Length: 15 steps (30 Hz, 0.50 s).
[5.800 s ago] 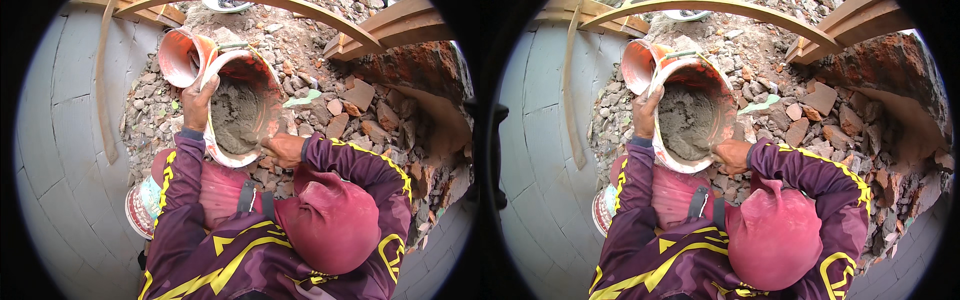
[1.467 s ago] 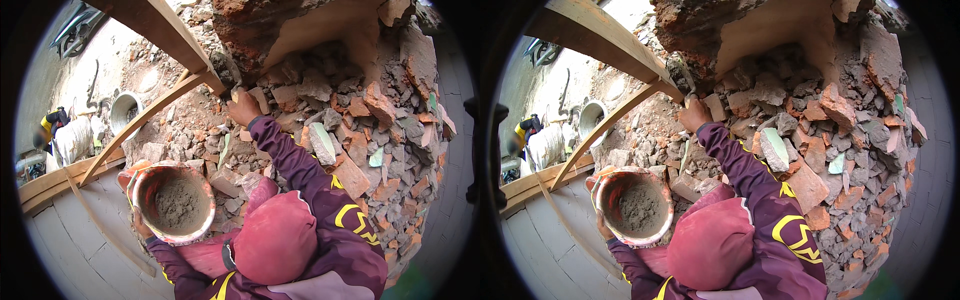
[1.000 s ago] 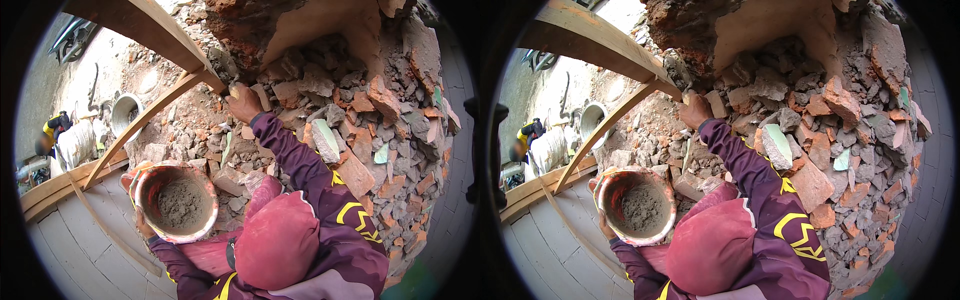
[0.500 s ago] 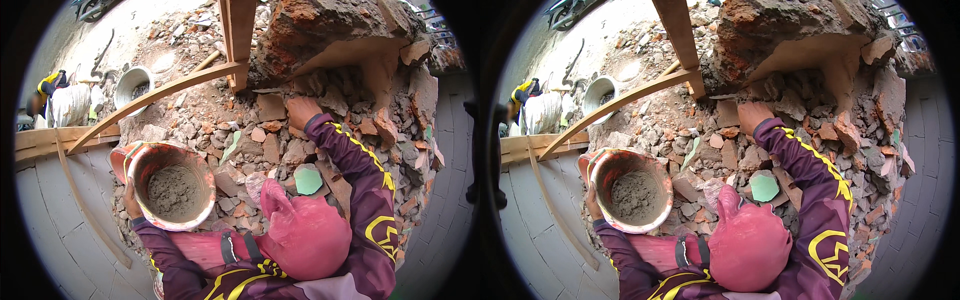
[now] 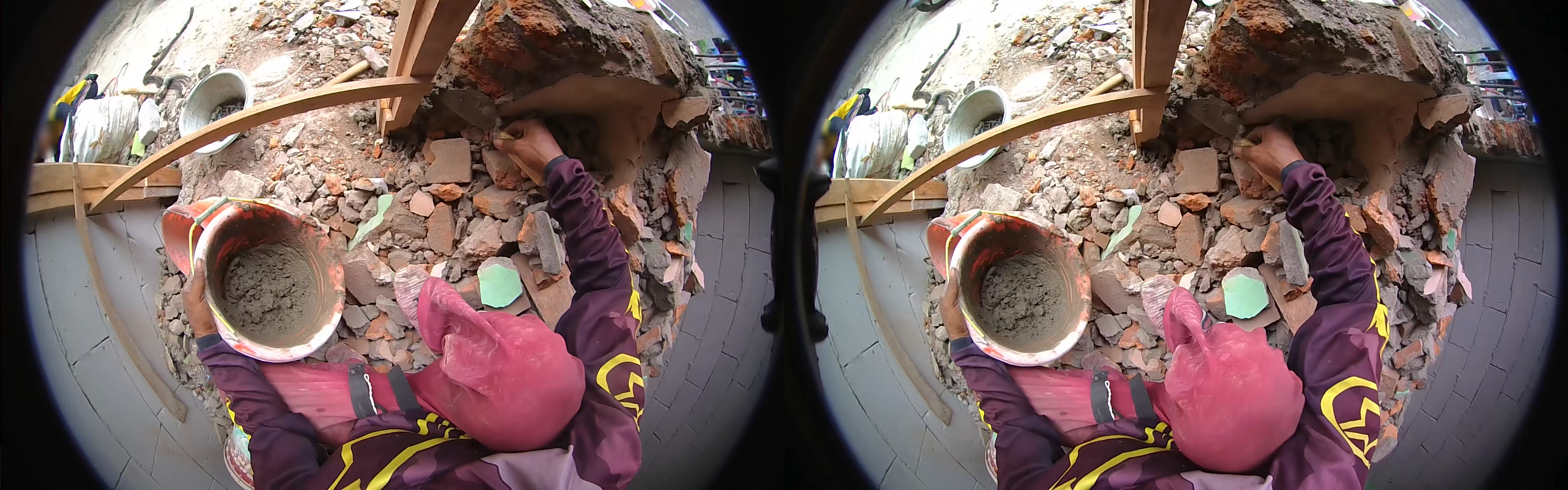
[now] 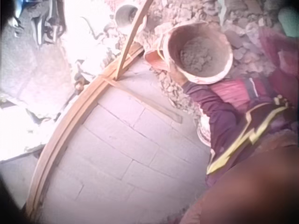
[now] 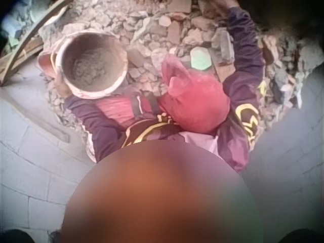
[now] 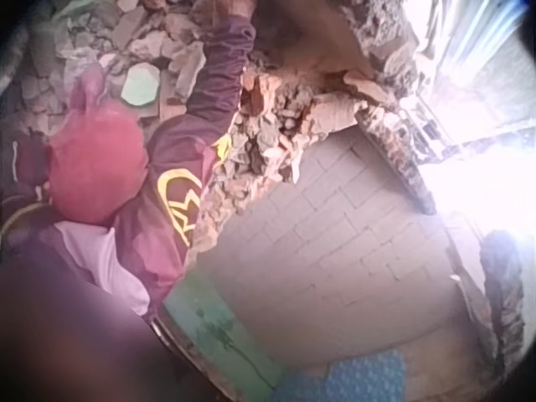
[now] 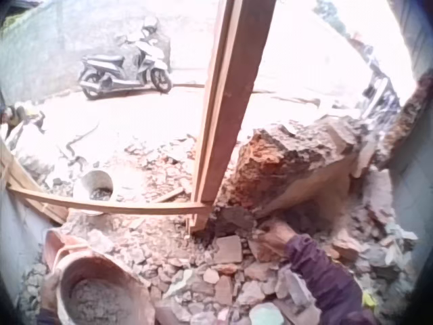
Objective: The person scoops mortar from a bucket with a trowel and applies it to a damaged wall section, smoothing it into gaps. They repeatedly scoop and apply mortar to fill voids in the wall.
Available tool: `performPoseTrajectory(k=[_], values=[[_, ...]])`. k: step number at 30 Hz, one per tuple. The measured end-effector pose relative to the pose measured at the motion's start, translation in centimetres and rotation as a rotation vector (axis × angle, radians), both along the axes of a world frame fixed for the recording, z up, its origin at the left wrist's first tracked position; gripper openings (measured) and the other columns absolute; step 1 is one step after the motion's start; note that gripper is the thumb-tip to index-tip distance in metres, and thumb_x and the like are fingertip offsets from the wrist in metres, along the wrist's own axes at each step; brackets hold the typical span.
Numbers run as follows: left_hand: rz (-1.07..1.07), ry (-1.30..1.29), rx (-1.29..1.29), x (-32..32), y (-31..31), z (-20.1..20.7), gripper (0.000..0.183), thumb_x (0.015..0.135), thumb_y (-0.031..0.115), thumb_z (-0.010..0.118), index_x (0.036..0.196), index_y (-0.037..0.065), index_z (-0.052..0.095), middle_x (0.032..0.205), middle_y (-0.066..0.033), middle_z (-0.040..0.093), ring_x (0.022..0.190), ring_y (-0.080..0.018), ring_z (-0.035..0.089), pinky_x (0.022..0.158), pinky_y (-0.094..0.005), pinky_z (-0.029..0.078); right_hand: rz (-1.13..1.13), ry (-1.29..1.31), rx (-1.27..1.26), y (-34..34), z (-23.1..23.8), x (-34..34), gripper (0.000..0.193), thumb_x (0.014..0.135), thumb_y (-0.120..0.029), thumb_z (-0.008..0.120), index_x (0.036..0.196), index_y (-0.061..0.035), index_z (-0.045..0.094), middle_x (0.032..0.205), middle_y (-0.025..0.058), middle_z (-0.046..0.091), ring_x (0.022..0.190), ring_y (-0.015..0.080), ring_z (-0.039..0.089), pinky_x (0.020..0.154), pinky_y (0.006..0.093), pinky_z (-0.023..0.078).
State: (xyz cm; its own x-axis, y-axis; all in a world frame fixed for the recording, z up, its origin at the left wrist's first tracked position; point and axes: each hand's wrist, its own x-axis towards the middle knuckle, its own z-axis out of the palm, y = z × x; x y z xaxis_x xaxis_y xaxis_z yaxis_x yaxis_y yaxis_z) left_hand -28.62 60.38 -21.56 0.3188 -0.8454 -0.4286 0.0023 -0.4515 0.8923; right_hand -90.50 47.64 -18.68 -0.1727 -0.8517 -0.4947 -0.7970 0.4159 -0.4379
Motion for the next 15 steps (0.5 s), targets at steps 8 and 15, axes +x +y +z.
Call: performPoseTrajectory(k=[8, 15], values=[[0.020, -0.252, 0.021, 0.2, 1.0, 0.5, 0.048, 0.100, 0.037, 0.059, 0.119, -0.006, 0.067, 0.107, -0.0055, 0.068, 0.095, -0.0121, 0.058, 0.088, -0.0272, 0.045, -0.009, 0.140, -0.118, 4.8, 3.6, 2.0, 0.041, 0.086, -0.028, 0.070, 0.108, 0.0059, 0.068, 0.096, 0.0258, 0.070, 0.090, 0.0376, 0.069, 0.082, 0.0443, 0.052], [-0.080, -0.334, -0.053, 0.2, -0.1, -0.2, 0.052, 0.101, 0.040, 0.057, 0.121, -0.007, 0.066, 0.110, -0.0087, 0.068, 0.099, -0.0144, 0.057, 0.092, -0.0297, 0.044, 0.176, 0.117, -0.077, 3.7, -0.4, 5.0, 0.040, 0.087, -0.028, 0.069, 0.107, 0.0060, 0.065, 0.105, 0.0308, 0.067, 0.105, 0.0448, 0.063, 0.093, 0.0487, 0.049]])
